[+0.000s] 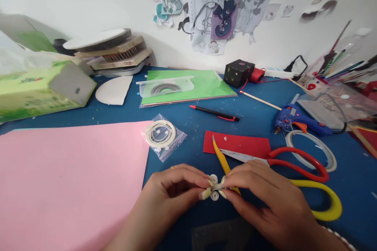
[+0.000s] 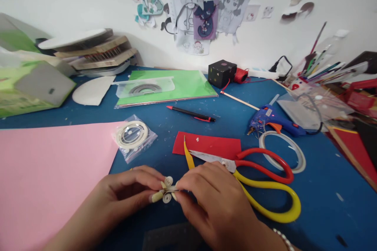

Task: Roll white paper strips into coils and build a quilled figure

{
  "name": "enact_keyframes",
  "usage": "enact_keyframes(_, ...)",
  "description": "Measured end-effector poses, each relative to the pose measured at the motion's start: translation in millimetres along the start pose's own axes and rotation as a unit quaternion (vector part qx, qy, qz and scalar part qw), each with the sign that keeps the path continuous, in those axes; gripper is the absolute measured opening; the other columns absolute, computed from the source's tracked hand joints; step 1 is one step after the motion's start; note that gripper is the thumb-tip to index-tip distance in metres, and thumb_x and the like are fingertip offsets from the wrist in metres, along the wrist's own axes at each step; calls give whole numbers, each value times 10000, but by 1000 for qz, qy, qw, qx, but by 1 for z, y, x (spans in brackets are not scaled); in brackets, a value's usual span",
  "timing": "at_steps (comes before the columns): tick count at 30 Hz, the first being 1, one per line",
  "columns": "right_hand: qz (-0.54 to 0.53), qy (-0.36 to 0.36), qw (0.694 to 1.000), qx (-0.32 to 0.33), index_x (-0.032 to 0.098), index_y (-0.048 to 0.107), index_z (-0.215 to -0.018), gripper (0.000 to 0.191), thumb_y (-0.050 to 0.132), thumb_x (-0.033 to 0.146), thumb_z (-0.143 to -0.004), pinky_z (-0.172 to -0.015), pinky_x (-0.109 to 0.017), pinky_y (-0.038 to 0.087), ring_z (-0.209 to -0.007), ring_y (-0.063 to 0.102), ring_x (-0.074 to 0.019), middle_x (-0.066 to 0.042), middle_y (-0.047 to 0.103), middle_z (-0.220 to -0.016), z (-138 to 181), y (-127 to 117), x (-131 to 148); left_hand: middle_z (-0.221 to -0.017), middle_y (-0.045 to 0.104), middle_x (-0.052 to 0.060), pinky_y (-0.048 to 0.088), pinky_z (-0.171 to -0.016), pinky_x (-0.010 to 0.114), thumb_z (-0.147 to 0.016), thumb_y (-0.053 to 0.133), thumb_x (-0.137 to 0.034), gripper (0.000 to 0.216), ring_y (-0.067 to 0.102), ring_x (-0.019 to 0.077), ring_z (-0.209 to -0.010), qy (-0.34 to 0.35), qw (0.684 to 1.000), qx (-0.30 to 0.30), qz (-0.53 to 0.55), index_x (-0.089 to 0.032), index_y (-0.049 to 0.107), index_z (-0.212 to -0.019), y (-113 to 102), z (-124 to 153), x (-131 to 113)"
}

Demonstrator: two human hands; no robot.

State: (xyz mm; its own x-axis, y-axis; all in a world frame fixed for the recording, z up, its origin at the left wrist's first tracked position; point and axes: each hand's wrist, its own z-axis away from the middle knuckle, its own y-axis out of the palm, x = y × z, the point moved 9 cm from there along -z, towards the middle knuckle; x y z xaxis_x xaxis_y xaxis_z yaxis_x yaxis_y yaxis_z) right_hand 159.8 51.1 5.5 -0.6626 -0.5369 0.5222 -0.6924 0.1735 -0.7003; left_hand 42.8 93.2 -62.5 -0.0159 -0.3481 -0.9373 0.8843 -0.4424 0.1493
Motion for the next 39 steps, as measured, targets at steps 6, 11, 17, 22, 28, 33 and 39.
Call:
enact_keyframes(6, -8, -2, 1000, -2, 196, 580, -844, 155, 572, 82, -739, -621, -272, 438, -670, 570, -136, 5, 641, -737, -1, -1, 1, -691, 690, -32, 479, -653, 177, -630, 694, -73, 164, 635, 97, -675, -68, 992, 13, 105, -179, 641, -744, 3, 1, 14)
enact_keyframes(11, -6, -3, 1000, -6, 195, 580, -834, 154, 584, 84, -729, -617, -268, 442, -666, 576, -134, 7, 646, -732, -2, -2, 3, -698, 696, -28, 477, -660, 174, -622, 709, -72, 236, 640, 89, -676, -79, 988, 16, 132, -163, 579, -797, 4, 0, 16)
enact_keyframes(17, -4, 0, 1000, -6, 197, 582, -827, 141, 577, 90, -736, -628, -261, 439, -675, 574, -125, 16, 641, -734, -2, -1, 1, -707, 687, -20, 464, -638, 169, -596, 719, -63, 266, 633, 82, -648, -103, 986, 17, 130, -149, 567, -796, 3, -1, 20)
enact_keyframes(22, -11, 5, 1000, -5, 194, 576, -828, 141, 576, 89, -734, -633, -261, 442, -681, 575, -123, 17, 641, -743, -1, -2, 1, -708, 683, -18, 454, -623, 170, -578, 738, -83, 269, 629, 83, -637, -116, 983, 22, 144, -151, 569, -776, 4, -1, 21)
enact_keyframes(28, -1, -2, 1000, -6, 196, 579, -823, 132, 577, 100, -733, -619, -262, 447, -664, 577, -125, 13, 639, -727, -1, -3, 2, -713, 690, -7, 455, -622, 181, -569, 753, -104, 278, 633, 94, -644, -115, 981, 28, 152, -153, 575, -777, 4, 0, 24)
enact_keyframes(33, -4, -5, 1000, -6, 192, 583, -817, 147, 594, 86, -716, -614, -265, 449, -663, 576, -127, 13, 642, -723, -1, -3, 4, -706, 700, -14, 452, -601, 157, -577, 750, -95, 280, 637, 83, -636, -119, 981, 31, 152, -154, 566, -778, 5, -2, 24)
enact_keyframes(39, -7, 12, 1000, -14, 197, 580, -831, 110, 590, 145, -734, -656, -239, 472, -714, 597, -123, 5, 648, -759, -2, -9, -2, -686, 703, -25, 454, -594, 156, -586, 741, -79, 262, 635, 80, -622, -121, 984, 22, 128, -154, 575, -775, 0, -2, 21)
